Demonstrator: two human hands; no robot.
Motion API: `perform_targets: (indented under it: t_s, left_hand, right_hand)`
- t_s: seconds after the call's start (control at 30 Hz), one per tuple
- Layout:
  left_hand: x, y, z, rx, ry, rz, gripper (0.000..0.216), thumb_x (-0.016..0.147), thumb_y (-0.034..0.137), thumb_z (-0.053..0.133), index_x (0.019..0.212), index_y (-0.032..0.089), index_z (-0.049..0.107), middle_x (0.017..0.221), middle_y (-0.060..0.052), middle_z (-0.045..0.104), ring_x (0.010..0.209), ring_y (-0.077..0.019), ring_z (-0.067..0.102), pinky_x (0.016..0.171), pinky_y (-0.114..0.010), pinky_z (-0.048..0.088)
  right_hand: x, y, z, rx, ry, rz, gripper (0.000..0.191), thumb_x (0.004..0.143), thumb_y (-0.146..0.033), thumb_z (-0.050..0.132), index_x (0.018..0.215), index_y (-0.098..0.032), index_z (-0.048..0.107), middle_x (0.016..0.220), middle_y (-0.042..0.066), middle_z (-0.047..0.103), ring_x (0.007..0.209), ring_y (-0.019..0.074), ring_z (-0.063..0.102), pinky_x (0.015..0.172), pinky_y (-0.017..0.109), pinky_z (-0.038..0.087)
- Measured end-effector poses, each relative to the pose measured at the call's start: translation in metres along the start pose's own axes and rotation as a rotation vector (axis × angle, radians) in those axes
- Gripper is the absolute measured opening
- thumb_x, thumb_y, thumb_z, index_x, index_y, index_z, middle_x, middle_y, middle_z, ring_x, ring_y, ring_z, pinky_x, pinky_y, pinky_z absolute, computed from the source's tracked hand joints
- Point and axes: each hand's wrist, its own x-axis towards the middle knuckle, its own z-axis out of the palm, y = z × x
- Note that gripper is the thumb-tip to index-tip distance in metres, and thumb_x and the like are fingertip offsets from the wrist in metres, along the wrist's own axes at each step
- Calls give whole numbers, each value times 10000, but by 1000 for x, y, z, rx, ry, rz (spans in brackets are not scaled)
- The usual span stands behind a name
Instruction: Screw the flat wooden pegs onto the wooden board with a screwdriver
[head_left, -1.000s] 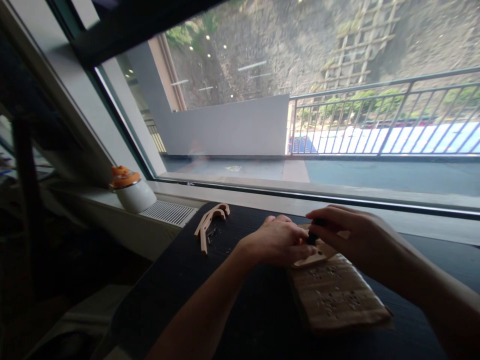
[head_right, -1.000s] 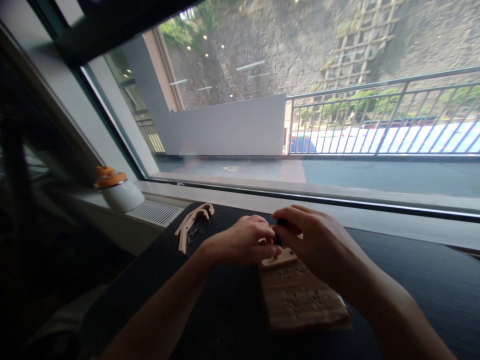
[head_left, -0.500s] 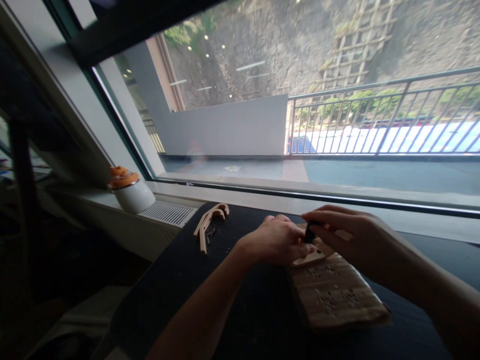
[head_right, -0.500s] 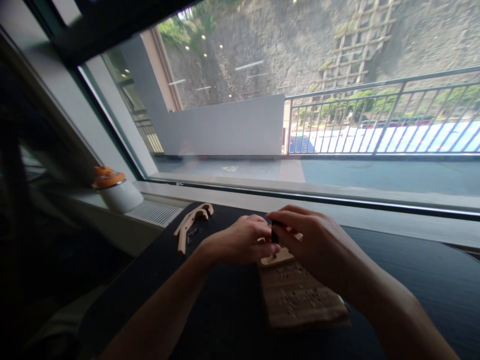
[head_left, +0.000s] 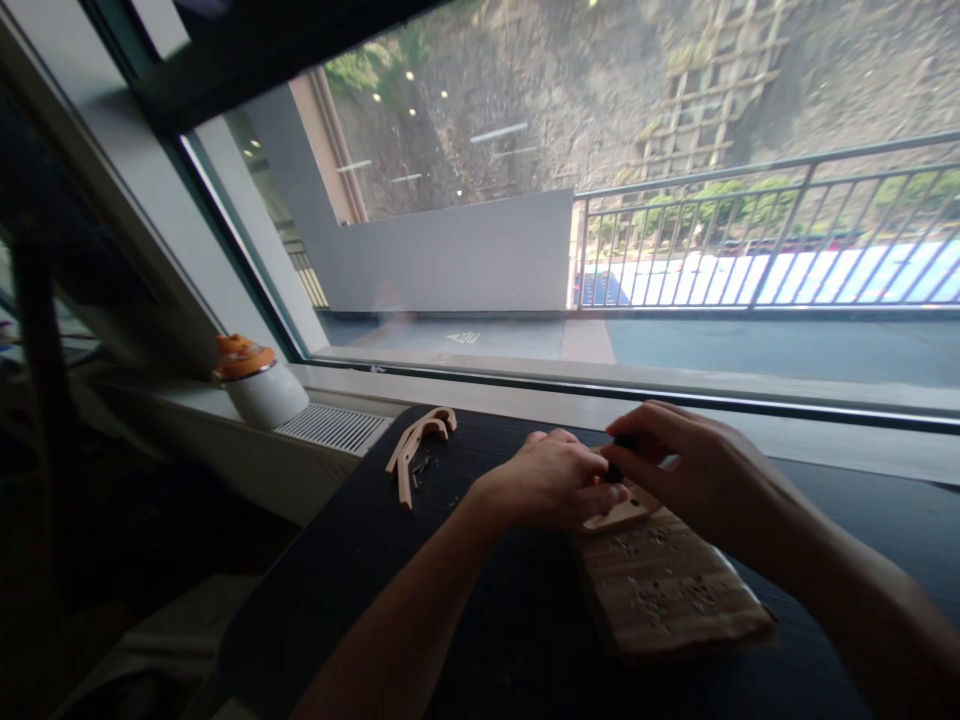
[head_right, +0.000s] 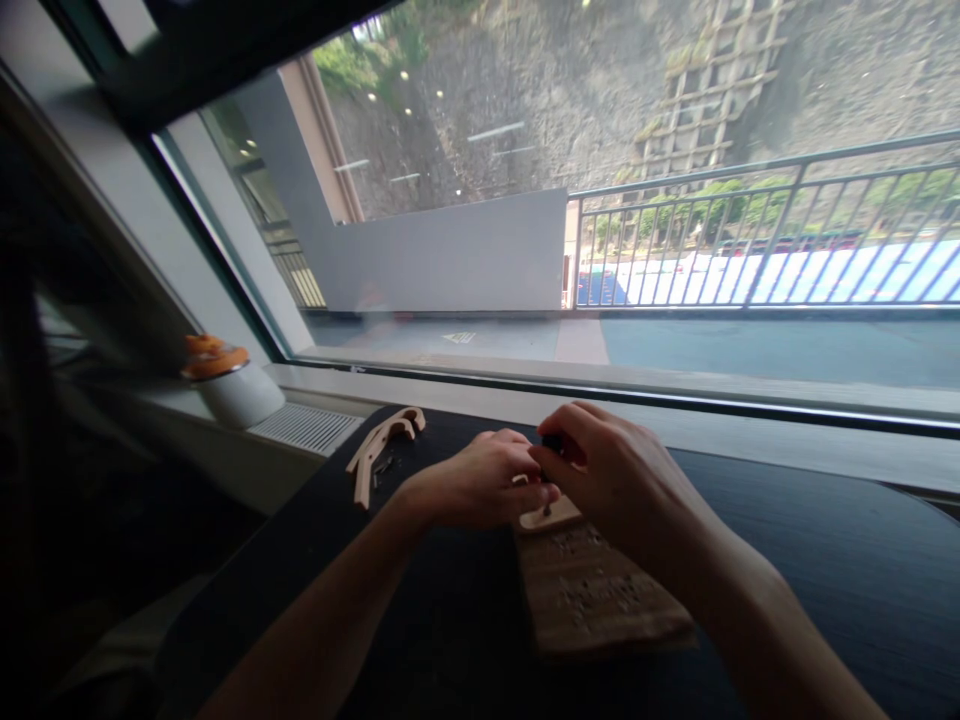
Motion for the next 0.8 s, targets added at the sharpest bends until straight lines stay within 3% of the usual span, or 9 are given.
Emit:
perform_targets:
  t_s: [0.13, 0.23, 0.4, 0.63, 0.8]
  left_hand:
    - [0, -2, 2, -5, 28, 15, 262, 917, 366, 475, 874, 196, 669, 945, -21, 666, 1069, -216, 522, 892, -321, 383]
    - [0, -4, 3, -6, 24, 19, 279, 915, 387, 483, 823, 191, 659, 918, -13, 667, 1073, -216, 517, 916, -335, 365]
    - [0, -4, 3, -5, 14, 7, 299, 910, 417, 481, 807, 192, 648, 910, -17, 663, 1097, -231, 505, 903, -344, 357]
    - [1, -4, 1, 20, -11, 24, 312, 921, 436, 452, 925, 203, 659, 940, -25, 666, 1088, -243, 505, 866, -332, 369]
    - [1, -5, 2, 24, -18, 39, 295, 923, 398, 451, 877, 207, 671, 921, -20, 668, 1058, -234, 519, 867, -327, 381]
  right_hand:
    - [-2, 0, -2, 91, -18, -74, 258, 874, -327, 523, 1048, -218, 677, 912, 47, 719, 700, 150, 657, 598, 246, 493]
    - [-2, 1, -4, 127, -31, -99, 248, 887, -298, 500, 1012, -221, 700, 946, 47, 718, 732, 148, 662, 622, 238, 497]
    - [-1, 5, -5, 62, -12, -72, 198, 854, -301, 546, 951, -221, 699, 840, 36, 714, 642, 142, 638, 558, 242, 469]
    - [-1, 8, -3, -73, 6, 25, 223, 813, -437, 582, 781, -222, 634, 612, -7, 655, 472, 121, 540, 440, 234, 359]
    - [-2, 3, -3, -85, 13, 30, 223, 809, -436, 587, 782, -220, 639, 611, -5, 650, 479, 122, 541, 439, 232, 362]
